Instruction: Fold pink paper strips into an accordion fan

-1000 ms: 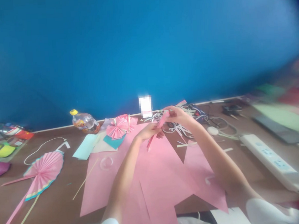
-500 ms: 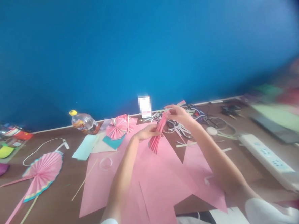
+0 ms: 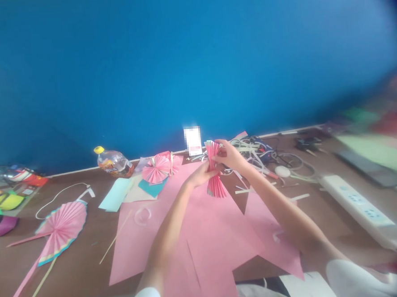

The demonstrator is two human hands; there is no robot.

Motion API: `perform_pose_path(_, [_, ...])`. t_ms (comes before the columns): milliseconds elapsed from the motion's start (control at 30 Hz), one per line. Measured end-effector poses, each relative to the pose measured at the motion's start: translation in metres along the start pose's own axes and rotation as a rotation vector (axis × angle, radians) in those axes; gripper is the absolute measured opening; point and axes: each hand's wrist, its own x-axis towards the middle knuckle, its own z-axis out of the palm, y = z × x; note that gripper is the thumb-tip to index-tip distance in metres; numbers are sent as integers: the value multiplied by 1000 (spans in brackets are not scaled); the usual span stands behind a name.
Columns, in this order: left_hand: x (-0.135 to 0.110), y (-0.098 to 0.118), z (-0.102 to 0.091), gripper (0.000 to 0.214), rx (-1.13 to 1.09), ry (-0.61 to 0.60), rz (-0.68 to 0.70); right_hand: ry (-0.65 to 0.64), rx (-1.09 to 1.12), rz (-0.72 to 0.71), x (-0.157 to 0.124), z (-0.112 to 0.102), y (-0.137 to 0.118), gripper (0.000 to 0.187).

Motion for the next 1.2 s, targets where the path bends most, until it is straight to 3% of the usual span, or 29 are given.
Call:
perform_pose_path(200, [-2, -7, -5, 45, 35, -45, -158, -36, -53, -15, -2, 5, 3, 69])
perform_pose_path(400, [-5, -10, -9, 41, 17, -26, -172, -6, -239, -75, -1, 5, 7, 64])
perform_pose_path(533, [-5, -8, -11, 35, 33, 4, -162, -58, -284, -81, -2, 0, 1, 68])
perform_pose_path(667, [-2, -13, -16, 28, 18, 90, -143, -126, -332, -32, -1, -25, -1, 64])
perform_pose_path(800, [1, -21, -20, 22, -121, 178, -117, 27, -458, -10, 2, -71, 6, 41])
perform_pose_path(933, [3, -26, -22, 15, -243, 271, -177, 125, -422, -6, 1, -108, 15, 35])
perform_pose_path(1067, [5, -28, -25, 16, -296, 316, -229, 146, -463, -5, -1, -115, 18, 34])
perform_pose_path(1200, [6, -27, -27, 17, -308, 356, -245, 142, -617, -45, 7, -96, 26, 27])
